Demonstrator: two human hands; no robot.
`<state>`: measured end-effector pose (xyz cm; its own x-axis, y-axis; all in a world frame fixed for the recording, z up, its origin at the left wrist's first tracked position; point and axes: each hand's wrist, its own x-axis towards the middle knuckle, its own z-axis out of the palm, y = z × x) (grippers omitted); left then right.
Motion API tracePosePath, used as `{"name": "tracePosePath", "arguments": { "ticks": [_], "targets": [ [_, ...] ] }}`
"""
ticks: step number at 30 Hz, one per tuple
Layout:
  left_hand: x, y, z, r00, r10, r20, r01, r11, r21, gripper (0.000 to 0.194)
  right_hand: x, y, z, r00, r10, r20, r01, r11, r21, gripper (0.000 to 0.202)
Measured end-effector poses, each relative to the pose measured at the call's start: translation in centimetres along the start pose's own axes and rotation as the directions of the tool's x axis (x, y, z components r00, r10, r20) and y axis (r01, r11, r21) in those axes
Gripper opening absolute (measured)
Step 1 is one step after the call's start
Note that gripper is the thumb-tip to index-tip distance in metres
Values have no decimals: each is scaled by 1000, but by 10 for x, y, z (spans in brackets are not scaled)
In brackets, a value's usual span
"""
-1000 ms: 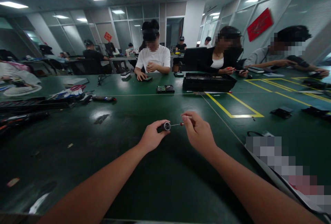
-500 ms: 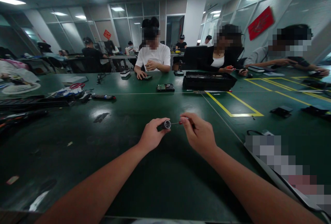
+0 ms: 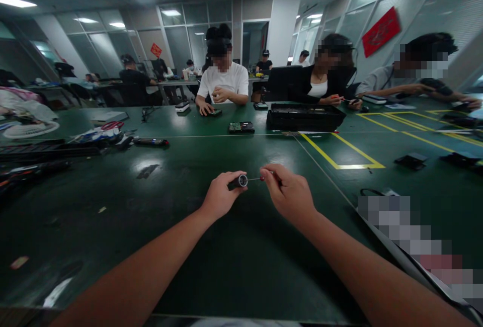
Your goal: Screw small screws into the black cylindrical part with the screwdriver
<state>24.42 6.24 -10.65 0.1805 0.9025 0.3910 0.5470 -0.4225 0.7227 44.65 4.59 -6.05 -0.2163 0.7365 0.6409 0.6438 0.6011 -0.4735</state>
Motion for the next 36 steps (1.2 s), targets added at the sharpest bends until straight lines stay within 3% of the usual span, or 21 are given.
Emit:
{"name": "tracePosePath", "arguments": {
  "ticks": [6,11,18,25,29,32,36],
  "targets": [
    [1,1,0,1000,3,-15,-3,1000,-11,39,-1,-2,0,996,-83,-29,84,995,48,26],
    [0,3,-1,1000,-7,8,7,1000,1,40,1,0,-1,999,38,9,-38,999,9,25],
    [2,-1,1,1000,-8,-27,8,1000,1,39,-1,0,-1,999,-27,32,24,996,83,30],
    [1,-1,-1,1000,-6,-23,6,1000,16,38,0,-2,-2,995,77,69,-82,994,72,25],
    [1,-4,-1,999,-27,-33,28,999,27,39,0,0,1,990,138,26,-140,971,192,23],
    [2,-1,-4,999,-8,-36,9,999,49,39,2,9,9,961,277,-5,-256,894,367,19],
    [5,5,-9,997,71,-27,-67,992,104,38,6,31,24,836,544,70,-420,553,719,30]
  ]
}}
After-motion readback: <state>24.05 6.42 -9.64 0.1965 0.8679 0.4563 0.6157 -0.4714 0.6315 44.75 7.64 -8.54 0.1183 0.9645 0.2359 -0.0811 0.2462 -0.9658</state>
